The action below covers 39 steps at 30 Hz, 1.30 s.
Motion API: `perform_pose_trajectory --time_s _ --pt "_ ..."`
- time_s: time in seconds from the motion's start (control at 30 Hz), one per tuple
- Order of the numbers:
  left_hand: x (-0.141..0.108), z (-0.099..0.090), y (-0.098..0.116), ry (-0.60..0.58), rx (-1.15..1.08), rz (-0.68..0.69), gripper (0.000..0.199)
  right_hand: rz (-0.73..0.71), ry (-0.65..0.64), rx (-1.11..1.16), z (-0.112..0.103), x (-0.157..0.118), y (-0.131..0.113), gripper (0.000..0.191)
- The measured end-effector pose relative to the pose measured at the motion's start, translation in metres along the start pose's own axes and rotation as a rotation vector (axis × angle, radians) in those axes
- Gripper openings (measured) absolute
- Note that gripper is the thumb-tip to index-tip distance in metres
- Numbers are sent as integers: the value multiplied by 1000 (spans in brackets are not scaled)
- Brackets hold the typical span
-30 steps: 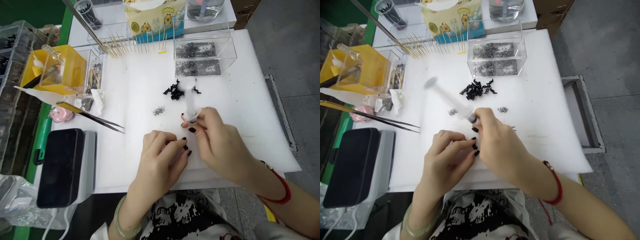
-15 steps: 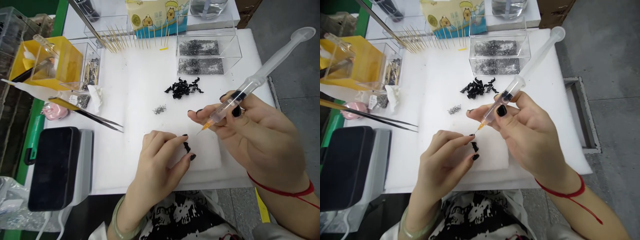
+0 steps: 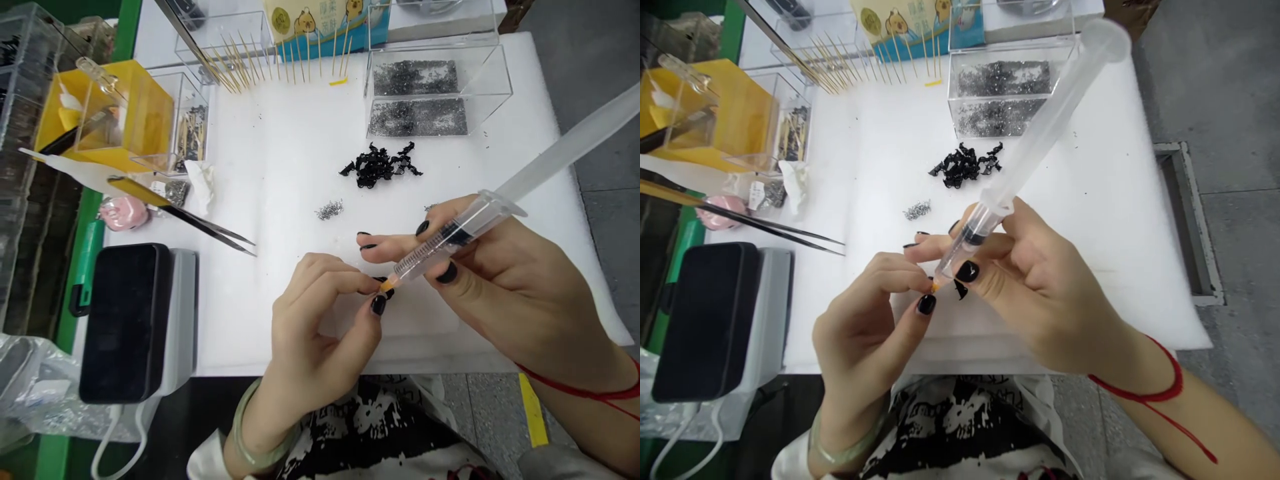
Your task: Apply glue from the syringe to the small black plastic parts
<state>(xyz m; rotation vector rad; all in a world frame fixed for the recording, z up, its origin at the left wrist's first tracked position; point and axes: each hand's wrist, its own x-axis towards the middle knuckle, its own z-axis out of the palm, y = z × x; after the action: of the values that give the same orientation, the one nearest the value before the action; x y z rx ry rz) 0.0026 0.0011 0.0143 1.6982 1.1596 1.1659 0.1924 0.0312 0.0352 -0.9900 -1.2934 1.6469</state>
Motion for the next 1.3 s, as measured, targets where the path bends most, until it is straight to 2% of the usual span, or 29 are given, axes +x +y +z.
perform_pose_trajectory --time_s 0.13,0.3,0.5,0.7,1.0,1.2,1.3 --pt "-2 0 -1 6 -19 -48 21 -35 29 -91 -1 -1 1 11" --pt "-3 1 -3 18 -33 -86 18 -55 41 -87 2 0 3 11" --pt "-3 1 -4 40 -22 -84 20 -82 86 -318 -1 -1 3 17" --pt "-3 1 -3 47 -34 -72 25 -116 122 -434 -4 0 4 19" --pt "-3 -2 -6 18 -76 -9 18 -137 97 -506 -6 0 3 19" --pt "-3 -5 -6 -4 -128 -1 23 -134 34 -360 -7 0 5 14" --pt "-3 -6 -6 -13 -148 -24 23 -145 28 -380 -6 1 4 14"
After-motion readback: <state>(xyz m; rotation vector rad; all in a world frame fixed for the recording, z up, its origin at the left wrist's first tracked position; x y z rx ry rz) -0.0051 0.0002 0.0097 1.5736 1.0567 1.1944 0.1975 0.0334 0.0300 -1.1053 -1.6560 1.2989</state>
